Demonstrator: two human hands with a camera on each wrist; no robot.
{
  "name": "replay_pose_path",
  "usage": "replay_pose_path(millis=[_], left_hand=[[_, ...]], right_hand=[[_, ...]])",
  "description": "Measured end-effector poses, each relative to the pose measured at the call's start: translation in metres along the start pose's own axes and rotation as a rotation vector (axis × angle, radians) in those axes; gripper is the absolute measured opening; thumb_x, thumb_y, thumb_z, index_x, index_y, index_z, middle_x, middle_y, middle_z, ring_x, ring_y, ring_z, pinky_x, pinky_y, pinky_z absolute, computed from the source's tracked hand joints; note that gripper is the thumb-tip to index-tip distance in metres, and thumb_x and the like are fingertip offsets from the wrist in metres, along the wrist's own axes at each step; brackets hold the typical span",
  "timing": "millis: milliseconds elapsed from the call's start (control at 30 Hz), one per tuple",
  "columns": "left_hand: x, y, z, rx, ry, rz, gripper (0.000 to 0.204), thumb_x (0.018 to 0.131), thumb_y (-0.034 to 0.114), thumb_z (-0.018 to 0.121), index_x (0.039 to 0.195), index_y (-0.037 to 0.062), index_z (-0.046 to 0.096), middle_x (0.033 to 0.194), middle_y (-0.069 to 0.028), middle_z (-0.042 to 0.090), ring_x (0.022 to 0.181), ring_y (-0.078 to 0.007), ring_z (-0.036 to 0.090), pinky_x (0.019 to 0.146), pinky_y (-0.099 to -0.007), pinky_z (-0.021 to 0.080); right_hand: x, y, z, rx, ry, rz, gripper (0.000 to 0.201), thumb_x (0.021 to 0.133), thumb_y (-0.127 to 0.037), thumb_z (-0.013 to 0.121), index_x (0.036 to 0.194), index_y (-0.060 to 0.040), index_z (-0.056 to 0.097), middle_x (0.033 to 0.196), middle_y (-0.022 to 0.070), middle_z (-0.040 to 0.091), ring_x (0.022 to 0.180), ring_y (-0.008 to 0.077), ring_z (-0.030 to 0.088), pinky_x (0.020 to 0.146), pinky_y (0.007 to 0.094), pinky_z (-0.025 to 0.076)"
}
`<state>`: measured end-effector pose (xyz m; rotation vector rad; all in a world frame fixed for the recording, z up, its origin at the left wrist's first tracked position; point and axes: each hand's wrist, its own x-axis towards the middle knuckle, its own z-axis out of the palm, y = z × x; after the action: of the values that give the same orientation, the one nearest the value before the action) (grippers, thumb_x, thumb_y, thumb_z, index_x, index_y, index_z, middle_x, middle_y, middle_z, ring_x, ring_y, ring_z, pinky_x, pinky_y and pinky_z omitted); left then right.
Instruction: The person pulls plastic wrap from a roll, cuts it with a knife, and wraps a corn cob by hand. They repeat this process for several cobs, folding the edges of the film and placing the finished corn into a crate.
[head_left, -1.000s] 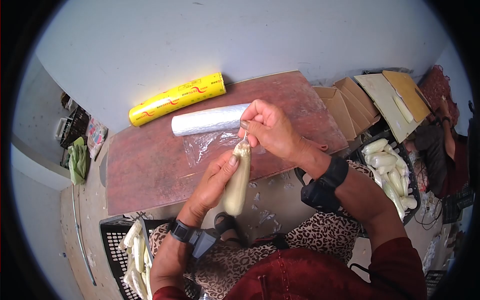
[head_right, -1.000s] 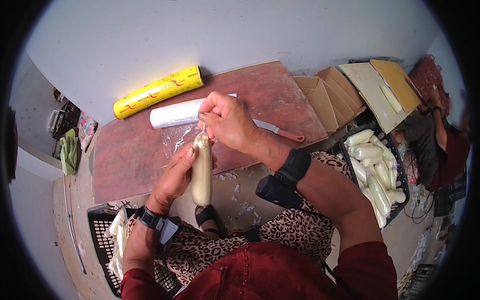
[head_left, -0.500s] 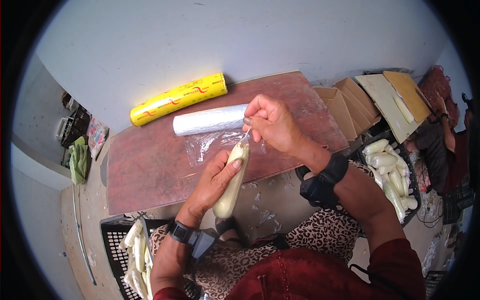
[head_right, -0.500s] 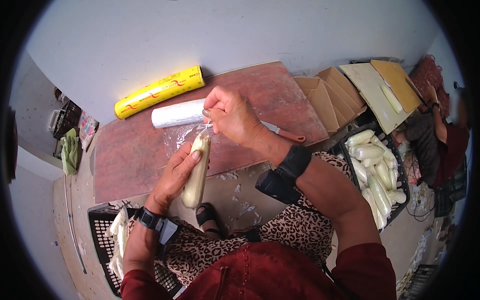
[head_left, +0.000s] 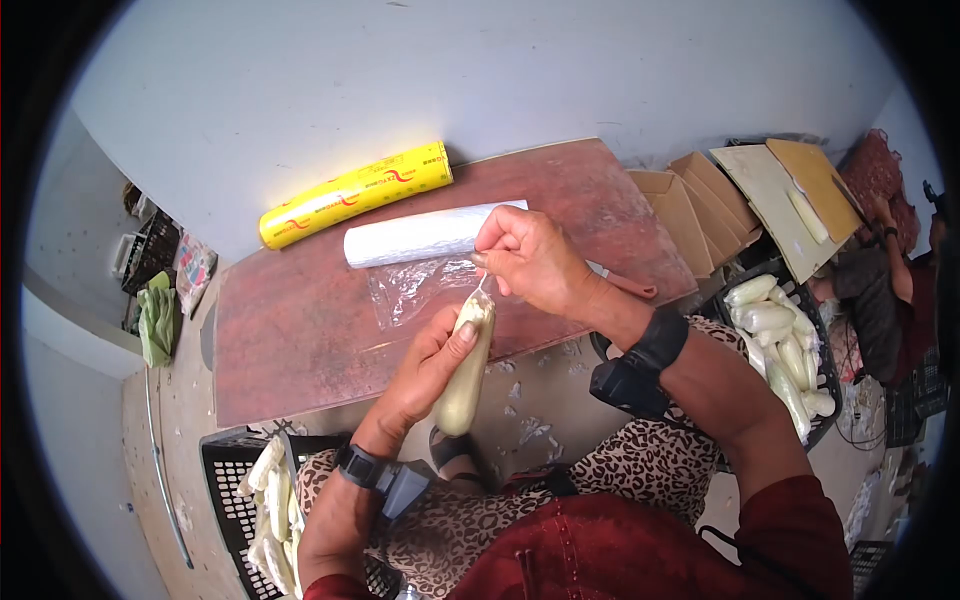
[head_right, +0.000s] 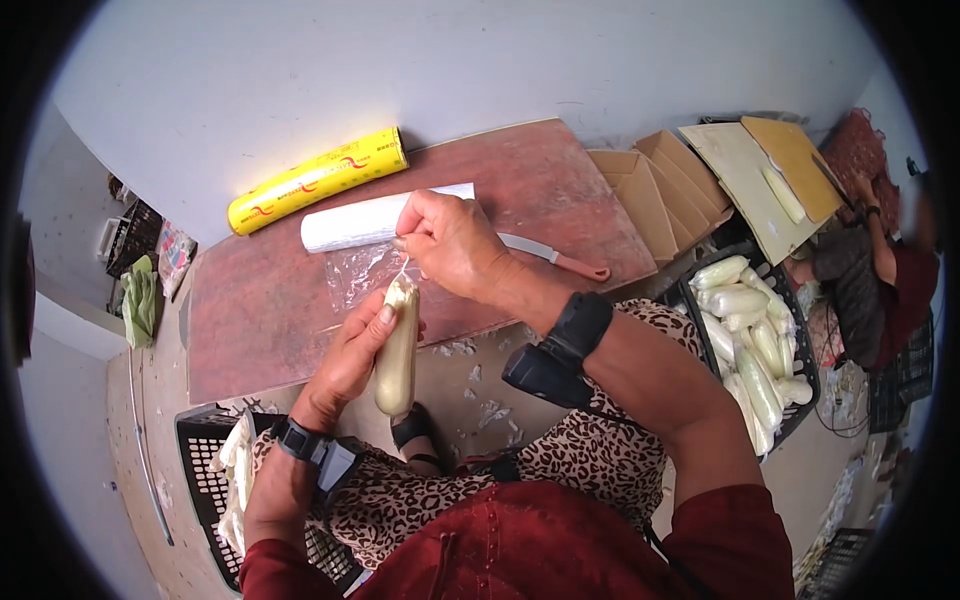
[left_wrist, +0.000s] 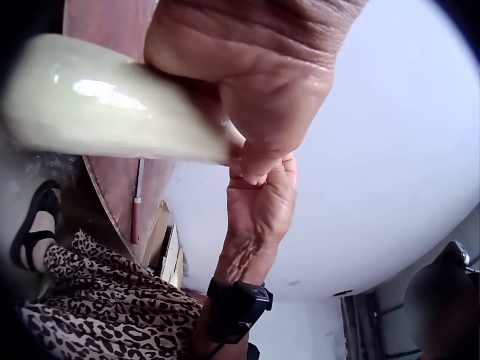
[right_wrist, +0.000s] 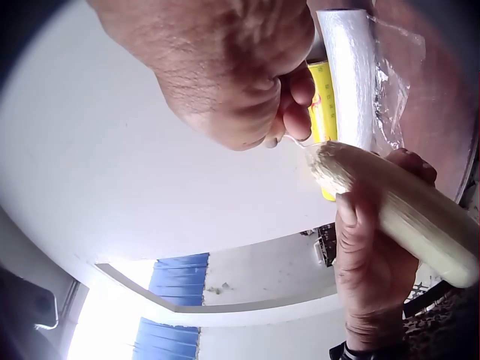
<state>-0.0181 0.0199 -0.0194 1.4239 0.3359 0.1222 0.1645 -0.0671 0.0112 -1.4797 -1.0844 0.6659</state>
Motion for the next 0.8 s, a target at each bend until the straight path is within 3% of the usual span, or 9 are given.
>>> replay_pose_path(millis=[133, 233, 367, 467, 533, 633, 800], left_hand=[[0.002, -0.001, 0.001, 0.072, -0.014, 0.010, 0.023, 0.097, 0.030, 0.054, 0.102, 0.0070, 0.054, 0.088, 0.0028, 0.051, 0.081, -0.0070, 0.046, 0.071, -0.0238, 0.041], [0.004, -0.007, -0.004, 0.193, -0.022, 0.022, 0.026, 0.096, 0.032, 0.056, 0.100, 0.0068, 0.054, 0.087, 0.0022, 0.051, 0.082, -0.0073, 0.046, 0.071, -0.0240, 0.041], [0.004, -0.020, -0.001, 0.158, 0.039, -0.098, 0.030, 0.095, 0.034, 0.059, 0.098, 0.0041, 0.054, 0.084, 0.0003, 0.053, 0.078, -0.0080, 0.048, 0.067, -0.0247, 0.042], [0.004, -0.038, -0.002, 0.065, 0.074, -0.259, 0.034, 0.093, 0.034, 0.061, 0.102, 0.0023, 0.056, 0.085, -0.0008, 0.056, 0.074, -0.0084, 0.051, 0.064, -0.0253, 0.044], [0.002, -0.038, 0.003, -0.020, 0.072, -0.371, 0.036, 0.093, 0.036, 0.061, 0.107, 0.0033, 0.058, 0.088, 0.0001, 0.057, 0.074, -0.0080, 0.052, 0.063, -0.0251, 0.044], [0.002, -0.059, 0.004, -0.158, 0.083, -0.393, 0.039, 0.092, 0.036, 0.062, 0.110, 0.0016, 0.058, 0.088, -0.0018, 0.060, 0.072, -0.0102, 0.056, 0.061, -0.0272, 0.047], [0.000, -0.082, -0.002, -0.232, 0.070, -0.505, 0.042, 0.093, 0.032, 0.061, 0.117, -0.0015, 0.055, 0.097, -0.0080, 0.064, 0.081, -0.0156, 0.062, 0.069, -0.0309, 0.052]], right_hand=[[0.002, 0.008, 0.001, -0.072, 0.009, -0.023, 0.005, 0.088, 0.000, 0.056, 0.091, 0.0003, 0.053, 0.075, 0.0064, 0.063, 0.057, 0.0057, 0.054, 0.050, 0.0220, 0.044], [0.001, 0.017, 0.003, -0.084, -0.014, -0.025, 0.004, 0.088, 0.000, 0.057, 0.090, -0.0007, 0.053, 0.073, 0.0047, 0.063, 0.058, 0.0055, 0.054, 0.050, 0.0221, 0.044], [-0.002, 0.022, 0.006, -0.208, -0.038, 0.015, 0.005, 0.086, 0.000, 0.060, 0.084, -0.0019, 0.055, 0.067, 0.0029, 0.060, 0.059, 0.0060, 0.054, 0.051, 0.0253, 0.045], [-0.002, 0.047, 0.015, -0.347, -0.001, -0.121, 0.009, 0.081, -0.002, 0.064, 0.079, -0.0019, 0.055, 0.064, 0.0052, 0.059, 0.058, 0.0103, 0.056, 0.053, 0.0302, 0.045], [-0.002, 0.059, 0.021, -0.388, -0.033, -0.104, 0.010, 0.078, -0.003, 0.065, 0.078, -0.0016, 0.055, 0.064, 0.0086, 0.059, 0.059, 0.0154, 0.057, 0.055, 0.0333, 0.046], [-0.004, 0.072, 0.027, -0.416, -0.085, -0.102, 0.011, 0.078, -0.006, 0.066, 0.079, -0.0019, 0.055, 0.066, 0.0134, 0.059, 0.061, 0.0237, 0.059, 0.057, 0.0368, 0.046], [-0.007, 0.084, 0.033, -0.515, -0.224, -0.097, 0.013, 0.080, -0.007, 0.065, 0.083, -0.0029, 0.053, 0.069, 0.0190, 0.059, 0.065, 0.0362, 0.058, 0.059, 0.0420, 0.046]])
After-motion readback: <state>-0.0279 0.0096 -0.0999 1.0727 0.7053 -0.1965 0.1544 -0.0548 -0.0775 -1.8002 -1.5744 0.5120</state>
